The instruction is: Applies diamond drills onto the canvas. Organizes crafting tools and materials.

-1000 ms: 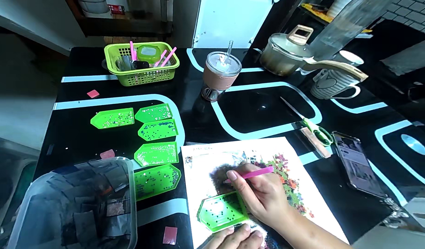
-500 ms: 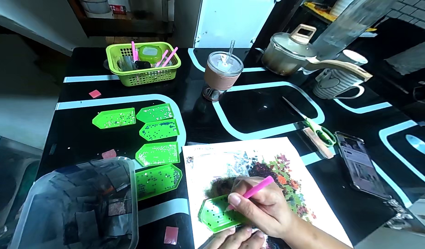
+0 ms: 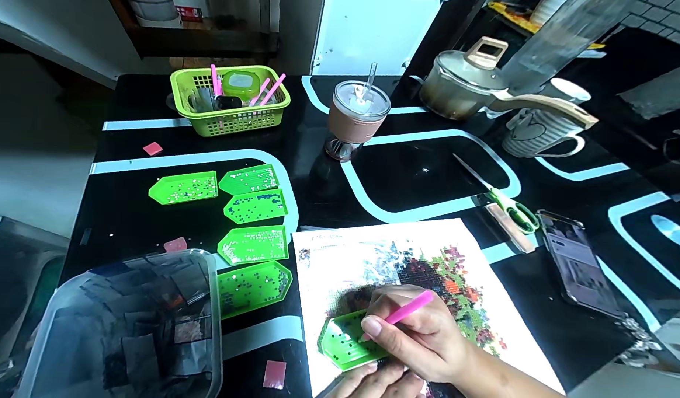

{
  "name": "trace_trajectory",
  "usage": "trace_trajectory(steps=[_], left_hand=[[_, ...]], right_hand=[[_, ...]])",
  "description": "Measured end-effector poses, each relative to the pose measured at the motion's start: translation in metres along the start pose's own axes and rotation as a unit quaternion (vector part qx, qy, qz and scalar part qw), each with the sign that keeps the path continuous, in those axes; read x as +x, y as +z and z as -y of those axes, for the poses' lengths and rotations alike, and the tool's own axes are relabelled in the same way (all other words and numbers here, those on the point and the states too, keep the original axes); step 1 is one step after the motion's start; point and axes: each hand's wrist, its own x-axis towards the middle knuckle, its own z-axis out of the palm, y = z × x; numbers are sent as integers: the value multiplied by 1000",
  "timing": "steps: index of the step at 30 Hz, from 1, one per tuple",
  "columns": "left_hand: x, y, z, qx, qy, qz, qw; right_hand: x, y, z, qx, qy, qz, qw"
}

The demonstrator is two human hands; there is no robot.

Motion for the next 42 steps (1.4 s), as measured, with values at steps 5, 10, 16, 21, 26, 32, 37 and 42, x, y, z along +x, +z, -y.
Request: trace_trajectory(steps=[5,10,16,21,26,32,37,42], left_hand=[[0,-1,0,5,-3,19,1000],[0,0,0,5,-3,14,1000],[1,-1,0,16,-2,21,1000],[1,-1,-1,11,-5,23,1000],[1,-1,0,14,0,18,1000],[1,-3,-1,5,-4,25,1000],[0,-1,0,10,2,15,1000],[1,-3,0,14,0,28,1000]], right_hand=[[0,-4,-2,87,90,-83,989],[5,-9,-10,14,166,-194,967],[6,-8,-14,-18,168,-191,967],[7,-7,-14,-26,159,-179,970],[6,-7,-15,-36,157,-174,972],[8,-8,-13,-93,120,-143,978],[7,-8,-10,-156,86,-118,977],[5,-14,-12,22,216,-192,957]])
